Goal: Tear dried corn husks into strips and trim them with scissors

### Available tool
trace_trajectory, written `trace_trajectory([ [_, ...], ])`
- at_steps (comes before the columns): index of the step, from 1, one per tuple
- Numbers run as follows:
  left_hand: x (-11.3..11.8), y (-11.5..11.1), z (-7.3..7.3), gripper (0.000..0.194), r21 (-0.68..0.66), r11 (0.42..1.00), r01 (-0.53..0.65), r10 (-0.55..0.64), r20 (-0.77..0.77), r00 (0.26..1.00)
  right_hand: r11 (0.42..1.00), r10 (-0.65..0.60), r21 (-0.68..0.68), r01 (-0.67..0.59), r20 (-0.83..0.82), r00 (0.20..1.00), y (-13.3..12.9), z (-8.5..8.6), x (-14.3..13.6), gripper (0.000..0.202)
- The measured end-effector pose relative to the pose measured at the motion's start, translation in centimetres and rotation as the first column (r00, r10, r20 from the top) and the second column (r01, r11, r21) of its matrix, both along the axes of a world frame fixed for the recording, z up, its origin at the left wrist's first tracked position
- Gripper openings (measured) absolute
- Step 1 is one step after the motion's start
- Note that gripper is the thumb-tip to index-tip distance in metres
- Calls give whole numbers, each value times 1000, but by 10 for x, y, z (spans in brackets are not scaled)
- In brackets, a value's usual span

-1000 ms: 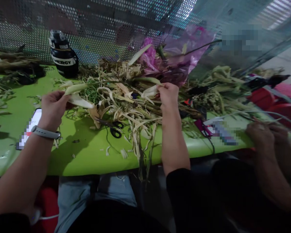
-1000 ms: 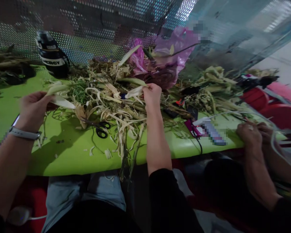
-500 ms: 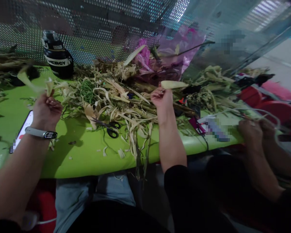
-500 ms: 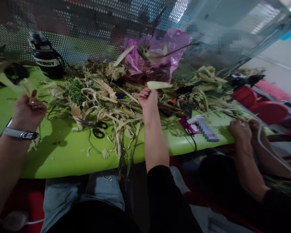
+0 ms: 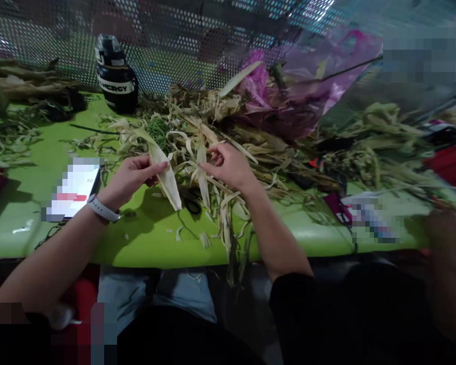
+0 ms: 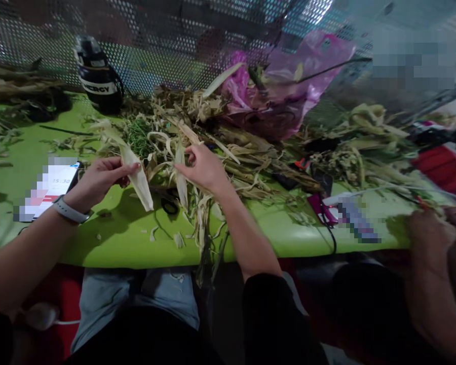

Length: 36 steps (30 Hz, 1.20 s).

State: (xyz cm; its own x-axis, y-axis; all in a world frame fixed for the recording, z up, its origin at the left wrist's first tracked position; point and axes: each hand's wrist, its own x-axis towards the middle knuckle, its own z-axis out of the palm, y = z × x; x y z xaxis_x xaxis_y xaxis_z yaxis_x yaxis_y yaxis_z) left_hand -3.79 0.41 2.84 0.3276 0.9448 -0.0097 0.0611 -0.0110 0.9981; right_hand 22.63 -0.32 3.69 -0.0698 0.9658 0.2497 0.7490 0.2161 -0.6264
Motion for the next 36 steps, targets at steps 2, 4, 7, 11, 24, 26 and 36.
trace_trajectory([
  [2, 4, -4, 0, 32, 0, 999, 45, -45, -16, 999, 993, 102, 63, -96, -105, 989, -14, 7, -19, 40],
  [4, 7, -7, -1, 33, -1, 994, 110, -110, -29, 993, 939, 308, -92, -332, -203, 929, -25, 6, -39, 41],
  [7, 9, -9, -3, 34, 15, 984, 175, -174, -48, 984, 853, 412, -173, -492, -354, 840, -30, -5, -56, 44],
  [11, 6, -6, -4, 33, 13, 984, 180, -179, -49, 983, 845, 334, -194, -498, -535, 776, -26, -16, -56, 42],
  [24, -1, -5, 5, 33, 18, 956, 292, -289, -112, 951, 860, 208, -234, -453, -650, 731, -28, -14, -58, 43],
  [26, -2, -4, 6, 35, 18, 938, 347, -339, -168, 926, 824, 215, -256, -505, -684, 697, -27, -14, -56, 43],
  [36, -5, -2, 5, 32, -41, 896, 442, -443, -144, 885, 798, 224, -251, -548, -720, 657, -22, -17, -51, 38],
])
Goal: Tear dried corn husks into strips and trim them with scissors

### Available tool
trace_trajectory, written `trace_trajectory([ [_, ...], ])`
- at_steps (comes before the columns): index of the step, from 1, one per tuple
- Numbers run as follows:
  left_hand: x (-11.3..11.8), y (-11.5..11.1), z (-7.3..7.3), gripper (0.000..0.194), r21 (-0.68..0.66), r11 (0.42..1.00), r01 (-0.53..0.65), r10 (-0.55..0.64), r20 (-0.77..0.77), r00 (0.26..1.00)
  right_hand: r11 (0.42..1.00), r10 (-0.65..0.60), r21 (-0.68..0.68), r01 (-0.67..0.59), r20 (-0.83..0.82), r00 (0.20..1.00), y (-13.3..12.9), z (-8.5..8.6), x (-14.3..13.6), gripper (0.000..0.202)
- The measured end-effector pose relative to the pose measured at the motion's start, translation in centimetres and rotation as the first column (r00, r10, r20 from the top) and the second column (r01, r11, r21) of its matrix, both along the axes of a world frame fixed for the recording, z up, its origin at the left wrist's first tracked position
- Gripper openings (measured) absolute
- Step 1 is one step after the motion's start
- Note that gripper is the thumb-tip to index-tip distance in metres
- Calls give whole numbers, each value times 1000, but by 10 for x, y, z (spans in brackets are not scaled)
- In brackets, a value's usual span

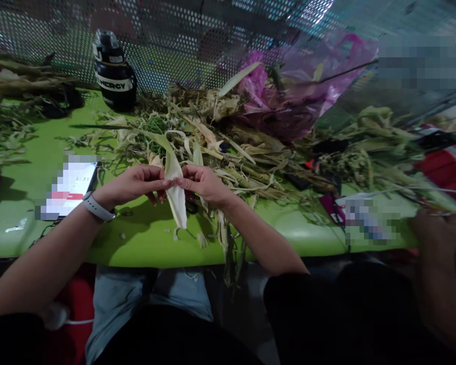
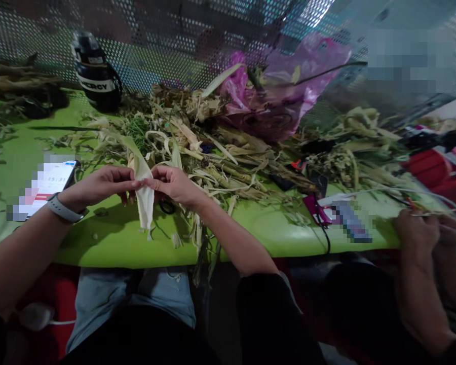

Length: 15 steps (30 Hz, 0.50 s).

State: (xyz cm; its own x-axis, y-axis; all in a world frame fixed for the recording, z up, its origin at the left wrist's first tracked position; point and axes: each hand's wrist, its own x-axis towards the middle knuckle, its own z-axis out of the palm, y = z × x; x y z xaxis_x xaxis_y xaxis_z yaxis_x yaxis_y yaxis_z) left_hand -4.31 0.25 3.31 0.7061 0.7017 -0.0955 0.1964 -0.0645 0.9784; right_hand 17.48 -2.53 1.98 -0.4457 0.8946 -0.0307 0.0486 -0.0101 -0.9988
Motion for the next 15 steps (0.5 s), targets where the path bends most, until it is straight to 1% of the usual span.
trace_trajectory([
  [5, 0, 1, 2, 29, 48, 998, 41, -39, -48, 998, 993, 118, -19, -117, 61, 991, 0, 7, 4, 34],
  [8, 2, 0, 3, 28, 71, 996, 61, -54, -95, 994, 987, 161, -27, -159, 97, 982, 1, 8, 7, 32],
  [12, 3, 0, 4, 27, 90, 993, 80, -66, -149, 987, 976, 209, 20, -216, 183, 961, 3, 5, 10, 27],
  [15, 3, 0, 5, 26, 100, 989, 106, -87, -177, 980, 969, 226, 58, -241, 192, 955, 4, 4, 12, 26],
])
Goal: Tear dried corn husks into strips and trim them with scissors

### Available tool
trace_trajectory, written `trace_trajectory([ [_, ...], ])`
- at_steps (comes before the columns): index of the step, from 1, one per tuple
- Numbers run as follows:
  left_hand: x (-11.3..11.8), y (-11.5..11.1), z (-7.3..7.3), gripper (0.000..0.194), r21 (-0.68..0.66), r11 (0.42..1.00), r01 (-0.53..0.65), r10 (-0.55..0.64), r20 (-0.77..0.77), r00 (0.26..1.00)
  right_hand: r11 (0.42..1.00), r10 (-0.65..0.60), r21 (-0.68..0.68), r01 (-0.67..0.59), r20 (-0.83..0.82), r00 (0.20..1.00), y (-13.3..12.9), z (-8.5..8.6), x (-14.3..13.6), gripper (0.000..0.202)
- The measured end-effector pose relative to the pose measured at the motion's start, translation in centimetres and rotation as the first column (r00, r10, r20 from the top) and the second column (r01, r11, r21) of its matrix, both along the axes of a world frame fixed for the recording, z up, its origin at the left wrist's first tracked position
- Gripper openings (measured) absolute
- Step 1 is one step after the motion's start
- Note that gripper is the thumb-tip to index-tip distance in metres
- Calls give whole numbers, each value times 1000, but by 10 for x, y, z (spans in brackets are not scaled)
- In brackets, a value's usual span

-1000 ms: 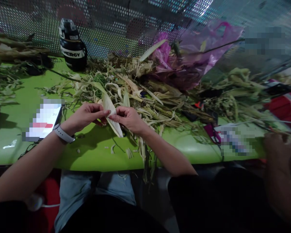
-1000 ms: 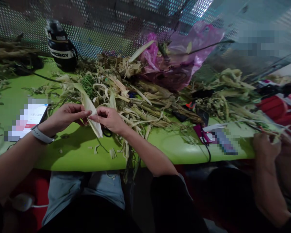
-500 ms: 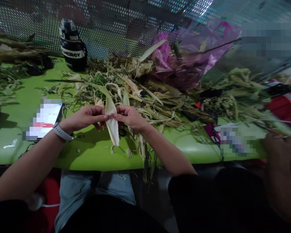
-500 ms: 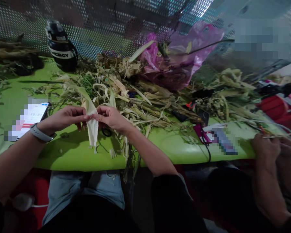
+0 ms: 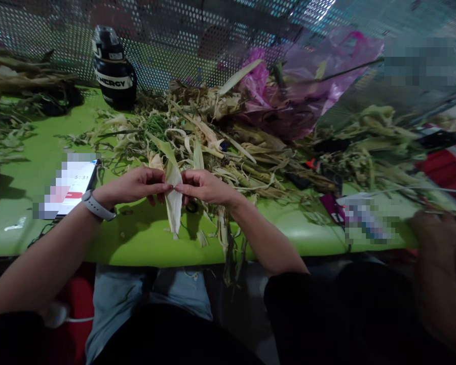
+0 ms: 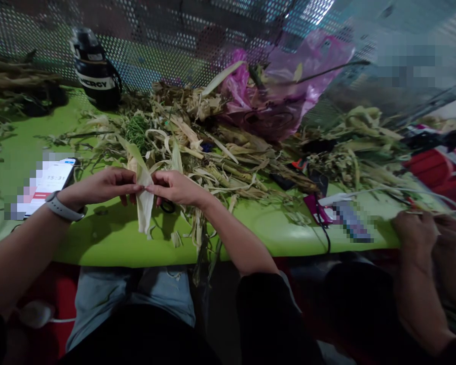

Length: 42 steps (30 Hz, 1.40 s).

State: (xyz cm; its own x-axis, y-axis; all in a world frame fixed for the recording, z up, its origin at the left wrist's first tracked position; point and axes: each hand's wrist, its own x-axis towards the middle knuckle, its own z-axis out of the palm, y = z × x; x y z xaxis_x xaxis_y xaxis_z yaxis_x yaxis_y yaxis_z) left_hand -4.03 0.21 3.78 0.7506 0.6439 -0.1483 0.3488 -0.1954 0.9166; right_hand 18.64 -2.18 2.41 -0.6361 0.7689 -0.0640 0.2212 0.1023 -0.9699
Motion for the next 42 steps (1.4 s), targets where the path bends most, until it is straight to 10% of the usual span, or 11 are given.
trace_trajectory([
  [16, 3, -3, -2, 26, 288, 957, -19, 41, -71, 997, 947, -162, 312, 82, 240, 957, -7, 1, -5, 19],
  [31, -3, 1, -3, 23, 286, 957, 56, -67, 29, 997, 962, -99, 270, 37, 218, 971, -5, 2, -4, 22],
  [42, 8, -8, -3, 23, 616, 788, 13, 153, -216, 964, 882, -262, 470, 22, 451, 853, -15, 10, -12, 19],
])
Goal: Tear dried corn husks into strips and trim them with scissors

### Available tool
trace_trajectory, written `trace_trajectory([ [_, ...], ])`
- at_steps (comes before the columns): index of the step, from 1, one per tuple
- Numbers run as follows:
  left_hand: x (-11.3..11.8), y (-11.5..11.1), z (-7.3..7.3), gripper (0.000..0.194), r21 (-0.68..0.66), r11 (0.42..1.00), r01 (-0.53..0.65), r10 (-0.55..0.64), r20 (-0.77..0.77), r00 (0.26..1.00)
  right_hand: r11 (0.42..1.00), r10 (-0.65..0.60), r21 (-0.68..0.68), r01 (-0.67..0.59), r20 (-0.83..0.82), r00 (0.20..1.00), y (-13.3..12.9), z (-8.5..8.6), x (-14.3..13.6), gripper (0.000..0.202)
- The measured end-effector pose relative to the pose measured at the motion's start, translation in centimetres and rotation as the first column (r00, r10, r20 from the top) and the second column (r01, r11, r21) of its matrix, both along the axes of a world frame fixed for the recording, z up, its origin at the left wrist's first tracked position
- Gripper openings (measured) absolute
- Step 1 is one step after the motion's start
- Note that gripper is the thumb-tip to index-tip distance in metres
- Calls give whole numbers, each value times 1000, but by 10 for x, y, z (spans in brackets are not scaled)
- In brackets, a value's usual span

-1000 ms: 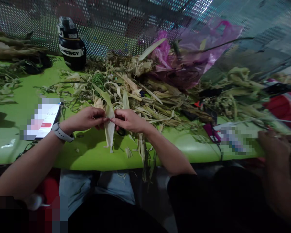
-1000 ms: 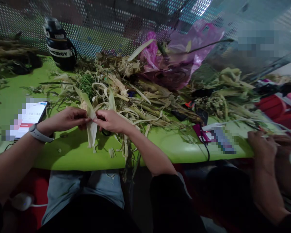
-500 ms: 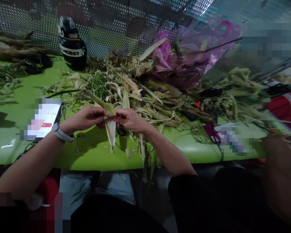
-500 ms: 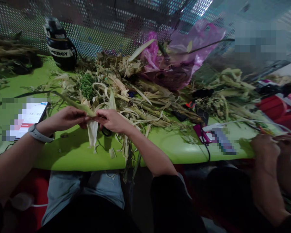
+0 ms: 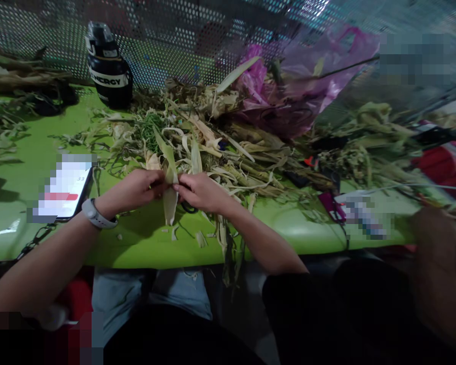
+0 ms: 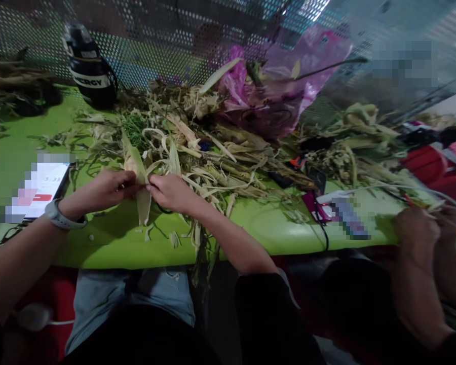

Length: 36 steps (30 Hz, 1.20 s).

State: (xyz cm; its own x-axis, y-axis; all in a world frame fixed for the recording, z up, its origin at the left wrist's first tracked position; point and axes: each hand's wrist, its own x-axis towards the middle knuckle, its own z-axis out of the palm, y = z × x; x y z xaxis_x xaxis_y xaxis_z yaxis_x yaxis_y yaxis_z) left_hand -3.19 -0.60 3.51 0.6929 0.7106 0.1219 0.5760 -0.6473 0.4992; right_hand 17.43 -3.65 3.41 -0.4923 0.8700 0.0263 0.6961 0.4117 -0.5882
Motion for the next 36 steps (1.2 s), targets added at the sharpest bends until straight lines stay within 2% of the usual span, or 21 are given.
trace_trajectory([
  [5, 2, -2, 4, 24, -205, 978, -21, 29, 37, 999, 999, 6, 46, -8, 54, 999, 1, 1, -1, 20],
  [9, 1, -2, 3, 25, -358, 934, -5, 20, 38, 999, 999, 27, 21, -28, 52, 998, 2, -1, -1, 18],
  [11, 1, -1, 2, 24, -392, 920, 21, 4, 63, 998, 999, 32, -5, -32, 15, 999, 2, -1, 0, 18],
  [16, -3, 0, 2, 20, -319, 942, 106, -74, 112, 991, 987, 81, -124, -99, -149, 986, 5, -3, 5, 20],
  [19, -5, 0, 4, 20, -282, 949, 143, -114, 117, 987, 984, 99, -126, -122, -174, 980, 5, -2, 6, 21],
  [24, -3, -1, 0, 20, -216, 973, 79, -64, 74, 995, 998, 21, 55, -21, 4, 1000, 1, -3, -1, 19],
  [29, 2, -3, -9, 21, 35, 999, 6, -7, 15, 1000, 969, -61, 245, 21, 154, 986, -2, -10, -6, 21],
  [32, 7, -6, -14, 19, 166, 985, -43, 54, -59, 997, 957, -126, 284, 67, 197, 972, -4, -14, -10, 23],
  [36, 12, -9, -20, 19, 207, 975, -85, 110, -113, 987, 949, -195, 286, 130, 212, 958, -6, -16, -20, 23],
])
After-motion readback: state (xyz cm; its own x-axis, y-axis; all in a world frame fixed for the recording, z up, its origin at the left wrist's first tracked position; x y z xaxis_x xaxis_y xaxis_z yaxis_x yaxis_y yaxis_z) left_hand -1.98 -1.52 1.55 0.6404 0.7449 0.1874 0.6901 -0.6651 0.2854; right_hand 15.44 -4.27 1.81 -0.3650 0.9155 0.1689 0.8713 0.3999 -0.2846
